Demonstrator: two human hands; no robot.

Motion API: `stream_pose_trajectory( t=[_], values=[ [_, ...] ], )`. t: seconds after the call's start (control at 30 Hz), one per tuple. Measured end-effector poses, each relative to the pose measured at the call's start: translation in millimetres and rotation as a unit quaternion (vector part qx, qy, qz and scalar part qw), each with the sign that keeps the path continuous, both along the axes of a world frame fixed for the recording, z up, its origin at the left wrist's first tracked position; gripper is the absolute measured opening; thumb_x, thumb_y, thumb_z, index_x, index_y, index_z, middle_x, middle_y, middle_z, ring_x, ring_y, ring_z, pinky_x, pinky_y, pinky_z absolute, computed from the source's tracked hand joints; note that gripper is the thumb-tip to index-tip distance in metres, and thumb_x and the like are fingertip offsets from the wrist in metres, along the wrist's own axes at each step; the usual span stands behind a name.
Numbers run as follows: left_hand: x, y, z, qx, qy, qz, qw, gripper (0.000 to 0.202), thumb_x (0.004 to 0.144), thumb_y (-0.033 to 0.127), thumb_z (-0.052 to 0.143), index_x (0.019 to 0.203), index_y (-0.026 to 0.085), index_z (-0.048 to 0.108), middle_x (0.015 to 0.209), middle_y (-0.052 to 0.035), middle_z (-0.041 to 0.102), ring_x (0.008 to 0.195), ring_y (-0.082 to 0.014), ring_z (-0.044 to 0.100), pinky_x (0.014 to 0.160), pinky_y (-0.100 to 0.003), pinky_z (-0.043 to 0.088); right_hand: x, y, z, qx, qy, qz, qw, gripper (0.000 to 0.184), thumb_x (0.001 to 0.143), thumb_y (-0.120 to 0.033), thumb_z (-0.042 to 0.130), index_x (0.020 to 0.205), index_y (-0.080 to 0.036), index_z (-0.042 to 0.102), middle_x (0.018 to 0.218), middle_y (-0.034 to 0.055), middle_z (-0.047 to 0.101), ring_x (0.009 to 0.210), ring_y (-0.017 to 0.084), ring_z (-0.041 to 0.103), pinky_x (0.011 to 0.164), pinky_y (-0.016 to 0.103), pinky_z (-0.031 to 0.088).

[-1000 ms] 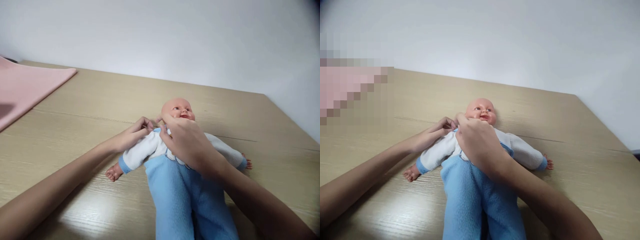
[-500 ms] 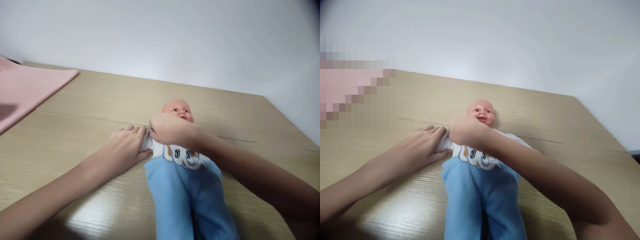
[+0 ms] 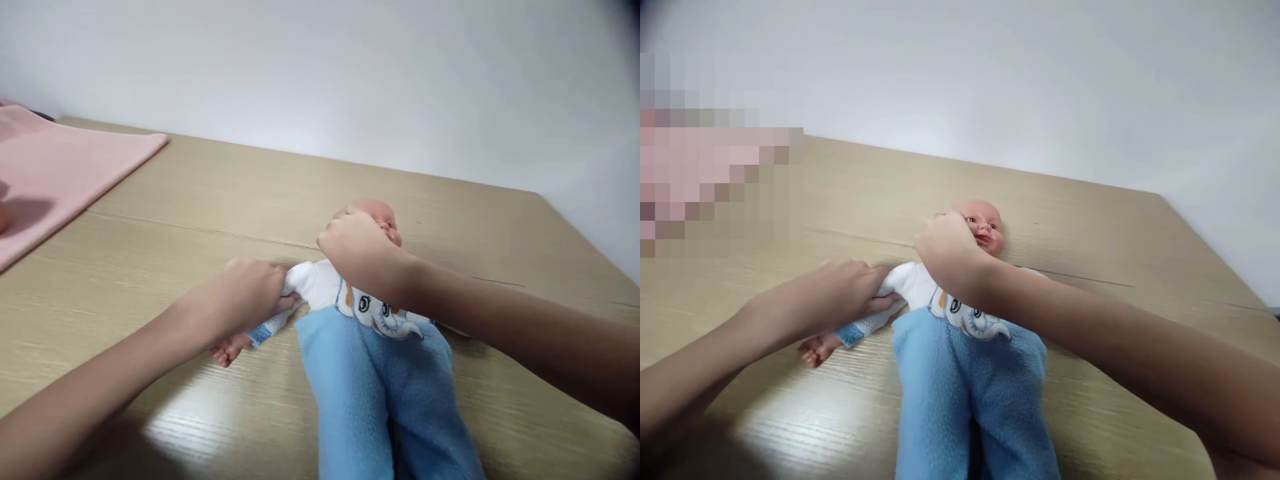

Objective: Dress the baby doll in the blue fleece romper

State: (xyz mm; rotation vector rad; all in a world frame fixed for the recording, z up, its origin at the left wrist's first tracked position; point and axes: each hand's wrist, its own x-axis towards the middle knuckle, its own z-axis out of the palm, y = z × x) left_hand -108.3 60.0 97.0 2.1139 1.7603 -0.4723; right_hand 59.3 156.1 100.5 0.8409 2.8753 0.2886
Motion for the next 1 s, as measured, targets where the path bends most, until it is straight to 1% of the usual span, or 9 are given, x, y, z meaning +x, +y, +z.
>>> stream_pose_trajectory(
  t=[0.1,0.17,0.3,0.43,0.63,0.73,0.83,0.93,1.0],
  values=[
    [-1.4,3.5,-8.1,0.009,0.021,0.003,1.000,0.059,0.115,0.064,0.049,0.102,0.017,0.081,0.101,-0.0210,0.086,0.088,-0.0436,0.083,0.069,-0.043,0.050,17.5,-11.5,9.5,0.041,-0.050,-0.021,0.998,0.016,0.097,-0.004,0.065,0.093,-0.015,0.076,0.087,0.0160,0.080,0.080,0.034,0.076,0.060,0.041,0.035],
    [-1.3,4.4,-9.5,0.011,0.033,0.012,0.999,0.064,0.114,0.070,0.050,0.104,0.015,0.081,0.103,-0.0224,0.087,0.092,-0.0450,0.084,0.068,-0.043,0.049,38.4,-15.6,9.4,0.034,0.024,-0.037,0.998,0.012,0.108,-0.019,0.064,0.107,-0.016,0.075,0.096,0.0150,0.082,0.085,0.034,0.077,0.063,0.042,0.036],
    [0.0,5.0,-9.8,0.024,0.056,0.027,0.998,0.067,0.113,0.071,0.054,0.127,0.009,0.076,0.115,-0.0245,0.086,0.106,-0.0464,0.084,0.075,-0.044,0.053,95.5,-19.4,-3.9,-0.099,0.217,-0.088,0.967,0.022,0.112,-0.039,0.065,0.104,-0.021,0.075,0.097,0.0058,0.082,0.082,0.025,0.075,0.070,0.038,0.046],
    [-6.8,5.9,-19.8,0.047,0.056,0.020,0.997,0.076,0.110,0.075,0.058,0.144,0.007,0.068,0.124,-0.0238,0.084,0.116,-0.0461,0.082,0.087,-0.049,0.059,154.3,-27.2,-24.1,-0.215,0.309,-0.132,0.917,0.033,0.114,-0.056,0.061,0.118,-0.027,0.076,0.104,0.0025,0.083,0.092,0.023,0.078,0.082,0.036,0.055],
    [-15.0,-3.5,-19.6,0.249,0.020,-0.042,0.967,0.076,0.102,0.081,0.064,0.132,0.011,0.070,0.128,-0.0215,0.078,0.117,-0.0441,0.077,0.093,-0.051,0.059,221.8,-45.2,-49.0,-0.280,0.350,-0.185,0.875,0.030,0.112,-0.059,0.067,0.117,-0.031,0.077,0.102,0.0020,0.084,0.086,0.024,0.078,0.074,0.036,0.058],
    [17.3,-9.6,-5.1,0.324,-0.087,-0.052,0.941,0.061,0.111,0.074,0.057,0.130,0.016,0.068,0.125,-0.0160,0.077,0.114,-0.0397,0.075,0.090,-0.050,0.058,238.6,-50.9,-62.6,-0.244,0.363,-0.133,0.889,0.015,0.111,-0.047,0.073,0.117,-0.034,0.076,0.107,0.0017,0.083,0.093,0.026,0.078,0.082,0.040,0.061],
    [73.6,-7.6,3.2,0.323,-0.172,-0.104,0.925,0.042,0.116,0.055,0.058,0.131,0.018,0.068,0.129,-0.0129,0.076,0.122,-0.0366,0.070,0.097,-0.050,0.057,248.2,-53.0,-79.1,-0.134,0.368,-0.074,0.917,0.011,0.111,-0.035,0.073,0.122,-0.034,0.073,0.122,0.0058,0.080,0.112,0.031,0.076,0.096,0.047,0.062],
    [126.9,6.1,-4.1,0.297,-0.196,-0.171,0.919,0.038,0.114,0.052,0.065,0.123,0.016,0.069,0.125,-0.0112,0.076,0.124,-0.0352,0.068,0.102,-0.051,0.056,263.0,-49.2,-93.8,-0.001,0.346,-0.058,0.936,0.033,0.108,-0.034,0.078,0.140,-0.034,0.068,0.142,0.0118,0.074,0.129,0.038,0.070,0.111,0.058,0.058],
    [149.6,18.8,-14.5,0.291,-0.171,-0.200,0.920,0.034,0.113,0.047,0.067,0.120,0.014,0.071,0.119,-0.0124,0.077,0.117,-0.0356,0.069,0.096,-0.051,0.055,279.4,-43.1,-100.2,0.017,0.333,-0.068,0.940,0.054,0.106,-0.038,0.080,0.156,-0.033,0.058,0.151,0.0153,0.069,0.137,0.042,0.068,0.116,0.063,0.056]
  ],
)
